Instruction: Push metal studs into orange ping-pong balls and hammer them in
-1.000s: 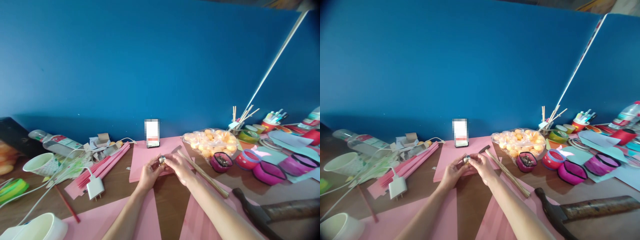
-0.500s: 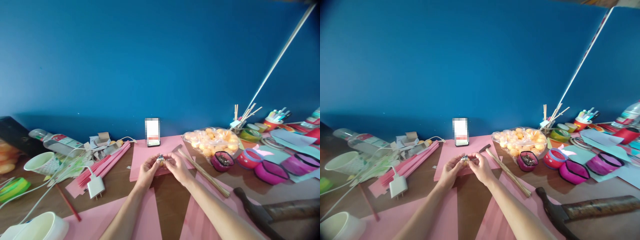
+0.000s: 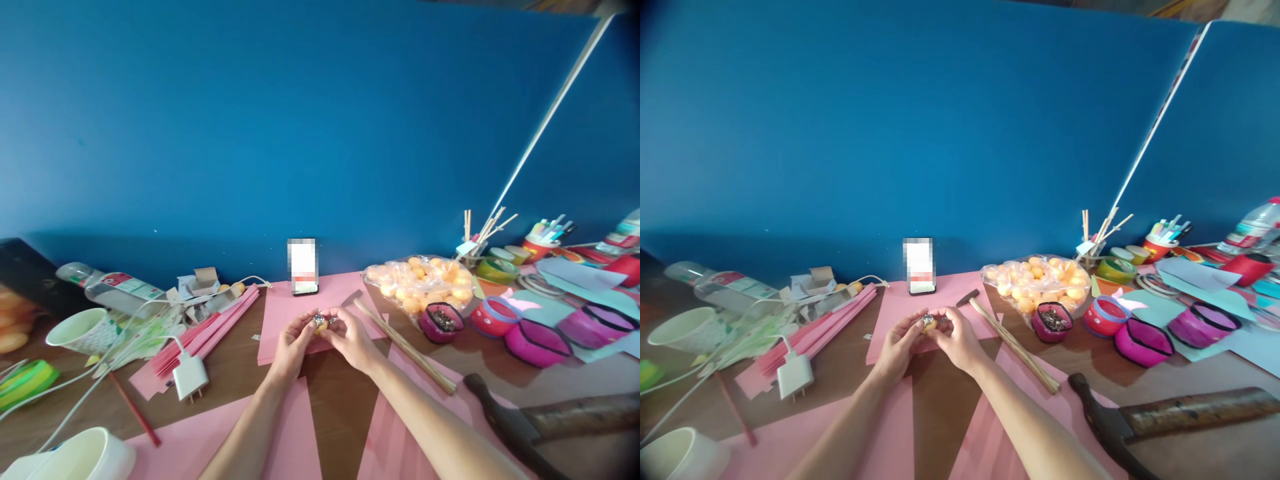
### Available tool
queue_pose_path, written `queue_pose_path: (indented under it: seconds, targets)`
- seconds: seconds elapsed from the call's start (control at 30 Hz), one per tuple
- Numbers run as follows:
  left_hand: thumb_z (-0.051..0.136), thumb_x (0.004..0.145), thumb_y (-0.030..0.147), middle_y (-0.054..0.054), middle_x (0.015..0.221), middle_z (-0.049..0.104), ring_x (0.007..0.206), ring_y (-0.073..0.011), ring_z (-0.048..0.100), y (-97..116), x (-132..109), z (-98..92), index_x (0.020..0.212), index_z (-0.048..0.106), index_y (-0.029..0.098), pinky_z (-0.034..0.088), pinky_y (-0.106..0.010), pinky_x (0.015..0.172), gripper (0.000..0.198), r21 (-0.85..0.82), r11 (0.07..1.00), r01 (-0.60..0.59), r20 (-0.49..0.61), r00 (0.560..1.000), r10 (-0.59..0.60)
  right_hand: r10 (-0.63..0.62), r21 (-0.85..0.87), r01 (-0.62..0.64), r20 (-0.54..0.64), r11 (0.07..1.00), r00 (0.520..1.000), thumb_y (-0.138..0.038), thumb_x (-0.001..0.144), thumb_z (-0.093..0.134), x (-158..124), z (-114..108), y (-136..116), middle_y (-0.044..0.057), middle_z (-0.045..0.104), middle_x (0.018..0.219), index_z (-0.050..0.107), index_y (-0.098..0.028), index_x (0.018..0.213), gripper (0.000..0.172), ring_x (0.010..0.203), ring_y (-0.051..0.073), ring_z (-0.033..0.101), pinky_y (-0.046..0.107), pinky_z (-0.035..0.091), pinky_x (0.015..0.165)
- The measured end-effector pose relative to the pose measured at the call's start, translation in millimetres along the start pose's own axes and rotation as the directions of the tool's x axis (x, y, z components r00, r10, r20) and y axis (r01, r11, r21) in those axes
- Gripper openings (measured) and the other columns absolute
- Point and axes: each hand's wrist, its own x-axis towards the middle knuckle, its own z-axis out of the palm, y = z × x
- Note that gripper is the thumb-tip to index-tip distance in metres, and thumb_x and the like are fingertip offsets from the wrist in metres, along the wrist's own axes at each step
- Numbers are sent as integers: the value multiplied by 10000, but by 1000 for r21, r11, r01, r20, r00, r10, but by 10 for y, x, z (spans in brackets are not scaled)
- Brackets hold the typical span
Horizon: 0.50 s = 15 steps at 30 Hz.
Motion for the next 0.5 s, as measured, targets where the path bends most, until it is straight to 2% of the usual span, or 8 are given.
queue_pose_path:
  seconds: [0.1, 0.23, 0.3, 0.4, 0.5]
  targets:
    - [642, 717, 310, -120, 1053, 651, 992, -238, 600, 15, 8, 7, 1160, 532, 139, 439, -389, 909, 487, 29, 1000, -5, -26, 1000, 6, -1, 3, 1, -26, 1000, 1000, -327, 728, 627, 17, -27, -55, 69, 593, 1034, 568, -194, 1006, 314, 802, 164, 590, 290, 495, 692]
    - [626, 721, 340, -123, 1008, 660, 917, -233, 627, 7, 24, 33, 1167, 524, 125, 471, -378, 847, 505, 0, 1000, 6, -20, 1000, -6, 50, 159, -34, -100, 987, 994, -396, 785, 550, 85, -99, -290, 44, 592, 879, 546, -165, 1003, 317, 686, 121, 576, 236, 488, 574]
    - [617, 722, 354, -119, 974, 664, 881, -222, 632, 5, 27, 47, 1124, 550, 107, 483, -359, 813, 477, -11, 1000, -1, -52, 999, 1, 29, 176, -1, -158, 984, 987, -400, 813, 507, 91, -125, -433, 25, 583, 820, 538, -162, 988, 296, 620, 97, 554, 208, 467, 526]
    - [626, 693, 385, -99, 899, 668, 793, -207, 634, 42, 12, 53, 1073, 578, 99, 495, -334, 728, 478, 42, 999, -28, -65, 997, 30, -133, -52, 127, -145, 991, 980, -363, 830, 484, 23, -80, -586, 13, 596, 778, 549, -175, 970, 244, 627, 104, 556, 206, 457, 537]
    - [652, 634, 417, -32, 661, 639, 620, -181, 597, 102, -20, 48, 943, 639, 131, 471, -289, 567, 421, 242, 969, -56, -112, 990, 85, -353, -369, 341, 39, 864, 935, -309, 829, 482, -79, 89, -638, 21, 630, 844, 572, -191, 997, 224, 705, 113, 577, 227, 465, 640]
